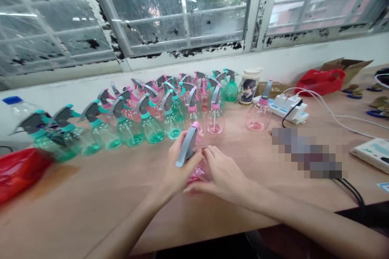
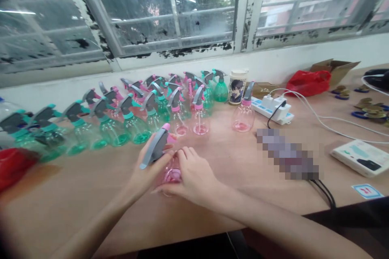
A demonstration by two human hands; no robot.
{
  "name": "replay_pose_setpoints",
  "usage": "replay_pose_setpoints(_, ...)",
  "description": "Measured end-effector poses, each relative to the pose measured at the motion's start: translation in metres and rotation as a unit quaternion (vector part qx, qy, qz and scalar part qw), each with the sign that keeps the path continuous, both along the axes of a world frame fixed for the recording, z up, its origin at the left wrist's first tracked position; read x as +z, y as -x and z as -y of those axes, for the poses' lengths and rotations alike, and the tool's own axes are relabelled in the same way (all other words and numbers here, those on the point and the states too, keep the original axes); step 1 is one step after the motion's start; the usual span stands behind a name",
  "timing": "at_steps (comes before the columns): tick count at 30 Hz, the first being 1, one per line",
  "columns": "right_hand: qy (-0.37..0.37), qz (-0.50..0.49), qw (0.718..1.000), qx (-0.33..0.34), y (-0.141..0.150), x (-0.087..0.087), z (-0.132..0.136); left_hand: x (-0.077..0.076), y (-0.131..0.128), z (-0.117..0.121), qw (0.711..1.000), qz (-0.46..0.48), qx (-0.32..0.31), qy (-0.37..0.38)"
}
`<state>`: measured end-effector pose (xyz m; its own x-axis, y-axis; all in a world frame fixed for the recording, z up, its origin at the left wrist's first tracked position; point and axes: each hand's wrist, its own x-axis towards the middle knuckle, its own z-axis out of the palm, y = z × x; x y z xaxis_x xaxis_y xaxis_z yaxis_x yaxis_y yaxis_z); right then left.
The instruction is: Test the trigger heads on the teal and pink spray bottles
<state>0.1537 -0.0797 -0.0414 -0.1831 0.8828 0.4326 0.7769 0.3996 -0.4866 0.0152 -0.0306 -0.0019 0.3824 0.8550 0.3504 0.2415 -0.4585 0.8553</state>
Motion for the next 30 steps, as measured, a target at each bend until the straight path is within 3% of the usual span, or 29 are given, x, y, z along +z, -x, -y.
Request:
replay_pose_setpoints(2,0.021,-0.025,0.997,0.074,-0.006,-0.002,-0.005,0.001,0.012,0.001,1.0,0.006,0.006,0.01)
replay_pose_setpoints(4,0.041,-0.033,0.993,0.105,-0.018,-0.008,-0.013,0.003,0.022,0.001,1.0,0.009,0.006,0.009)
replay_pose_setpoints(9,0.051,0.008,0.996,0.072,-0.054,-0.039,-0.032,0.008,0.033,0.005,1.0,0.003,-0.018,0.006)
replay_pose_setpoints(14,0.049,0.045,0.995,0.07,-0.066,-0.062,-0.04,0.006,0.031,0.004,0.999,-0.005,-0.036,0.0)
replay_pose_setpoints(19,0.048,0.053,0.995,0.063,-0.064,-0.065,-0.038,0.005,0.03,0.002,1.0,-0.011,-0.008,-0.008)
replay_pose_setpoints(30,0.044,0.044,0.996,0.061,-0.065,-0.066,-0.038,0.006,0.033,0.001,0.998,-0.003,-0.058,-0.004)
